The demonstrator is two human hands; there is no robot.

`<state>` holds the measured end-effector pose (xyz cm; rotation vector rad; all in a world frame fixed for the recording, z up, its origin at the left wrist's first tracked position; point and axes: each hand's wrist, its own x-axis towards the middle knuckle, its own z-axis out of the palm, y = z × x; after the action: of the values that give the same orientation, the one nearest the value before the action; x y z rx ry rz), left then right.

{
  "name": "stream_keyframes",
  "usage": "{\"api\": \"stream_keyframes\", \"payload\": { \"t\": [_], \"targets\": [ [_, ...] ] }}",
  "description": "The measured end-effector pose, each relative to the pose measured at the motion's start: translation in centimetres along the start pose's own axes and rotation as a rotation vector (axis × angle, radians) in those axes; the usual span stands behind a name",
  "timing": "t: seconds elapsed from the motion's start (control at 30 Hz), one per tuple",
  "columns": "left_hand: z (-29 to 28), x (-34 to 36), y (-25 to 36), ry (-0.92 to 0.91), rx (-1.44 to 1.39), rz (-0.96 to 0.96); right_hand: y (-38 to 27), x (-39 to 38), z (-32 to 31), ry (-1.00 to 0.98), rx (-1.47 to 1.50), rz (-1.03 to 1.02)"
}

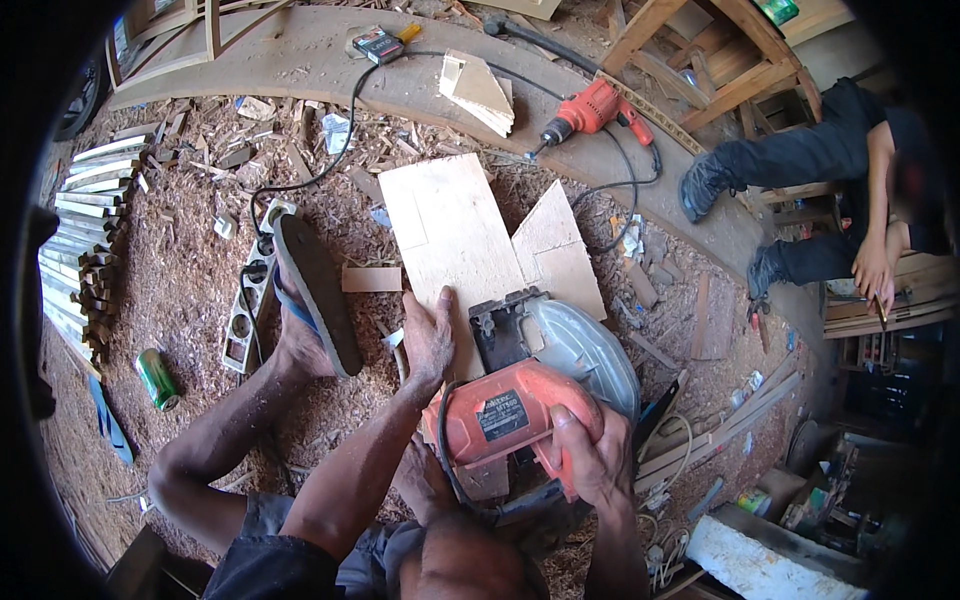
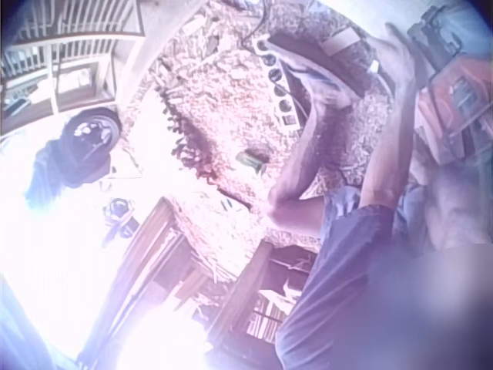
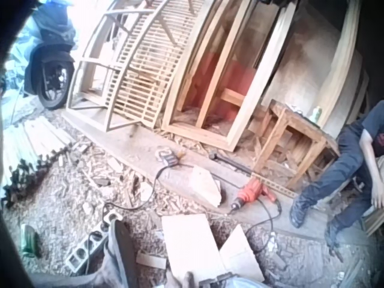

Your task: The person marks a rectangular piece of plywood with a pencil and a small block, then uses a handheld circular saw to cut along the marked lines. The person repositions the wood between cuts and removes the cut-off sections.

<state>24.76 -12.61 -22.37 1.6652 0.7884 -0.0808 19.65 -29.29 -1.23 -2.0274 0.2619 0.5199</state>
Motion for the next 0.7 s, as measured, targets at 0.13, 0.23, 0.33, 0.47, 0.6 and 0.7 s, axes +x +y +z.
{"api": "stream_keyframes", "payload": {
  "t": [0.13,0.23,0.33,0.47,0.6,0.7],
  "targets": [
    [-0.1,0.0,0.0,0.0,0.01,0.018,-0.2,0.3,0.2,0.008,-0.007,0.007],
    [-0.1,0.0,-0.1,-0.008,0.001,0.019,-0.3,0.5,0.2,0.006,-0.012,0.0],
    [0.0,0.0,-0.1,0.001,-0.01,0.029,-0.5,0.9,0.3,-0.001,-0.006,-0.008],
    [0.1,0.1,-0.3,0.02,-0.032,0.08,-1.0,1.2,0.5,0.016,-0.041,-0.018],
    [0.1,0.3,-0.6,0.014,0.018,0.073,-1.4,1.5,0.9,0.019,-0.081,-0.027],
    [0.1,0.3,-0.6,0.015,0.007,0.076,-1.6,1.8,1.0,0.02,-0.073,-0.049]
  ]
}}
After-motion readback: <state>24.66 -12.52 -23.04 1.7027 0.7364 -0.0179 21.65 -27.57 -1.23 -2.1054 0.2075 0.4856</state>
